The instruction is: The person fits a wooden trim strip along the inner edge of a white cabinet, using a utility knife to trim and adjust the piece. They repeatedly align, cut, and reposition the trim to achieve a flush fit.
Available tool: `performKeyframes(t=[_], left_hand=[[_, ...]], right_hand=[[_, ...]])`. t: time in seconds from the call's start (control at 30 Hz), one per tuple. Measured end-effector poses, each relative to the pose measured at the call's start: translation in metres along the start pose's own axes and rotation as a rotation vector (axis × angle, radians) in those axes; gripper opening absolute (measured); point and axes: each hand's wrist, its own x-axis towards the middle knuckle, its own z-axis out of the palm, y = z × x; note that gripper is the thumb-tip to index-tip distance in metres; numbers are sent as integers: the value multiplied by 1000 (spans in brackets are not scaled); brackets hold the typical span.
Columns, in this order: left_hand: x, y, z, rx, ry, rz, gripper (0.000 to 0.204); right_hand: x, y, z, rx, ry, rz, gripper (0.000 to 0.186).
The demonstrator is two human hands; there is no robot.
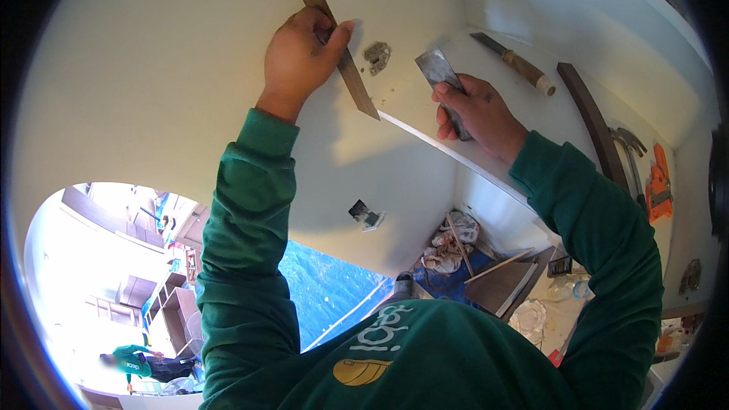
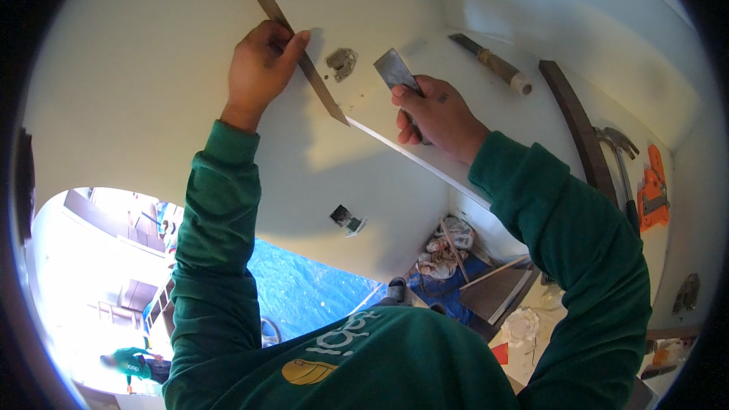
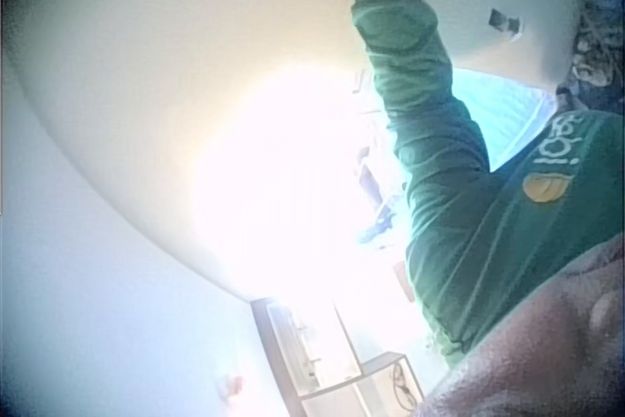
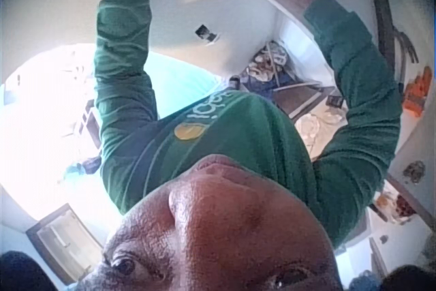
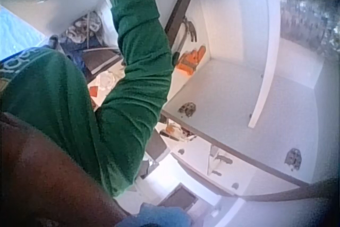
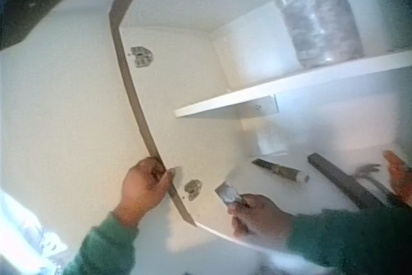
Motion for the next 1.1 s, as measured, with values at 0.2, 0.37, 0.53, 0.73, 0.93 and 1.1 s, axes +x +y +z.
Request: performKeyframes(t=[0.2, 0.37, 0.53, 0.73, 0.93, 1.1], left_hand=[[7, 8, 3, 165, -14, -78, 33], [6, 15, -3, 191, -24, -67, 27], [7, 26, -1, 328, -28, -16, 19], [7, 12, 2, 257, 20, 70, 17], [4, -4, -7, 151, 123, 9, 17], [-28, 4, -17, -164, -161, -103, 14]], right_hand=[[-1, 1, 1, 28, -23, -3, 23], [0, 2, 0, 30, -21, -15, 22], [0, 1, -1, 15, -8, -17, 22], [0, 3, -1, 26, -24, -36, 23], [0, 2, 0, 23, -18, -17, 23], [-1, 2, 0, 22, -16, -3, 23]])
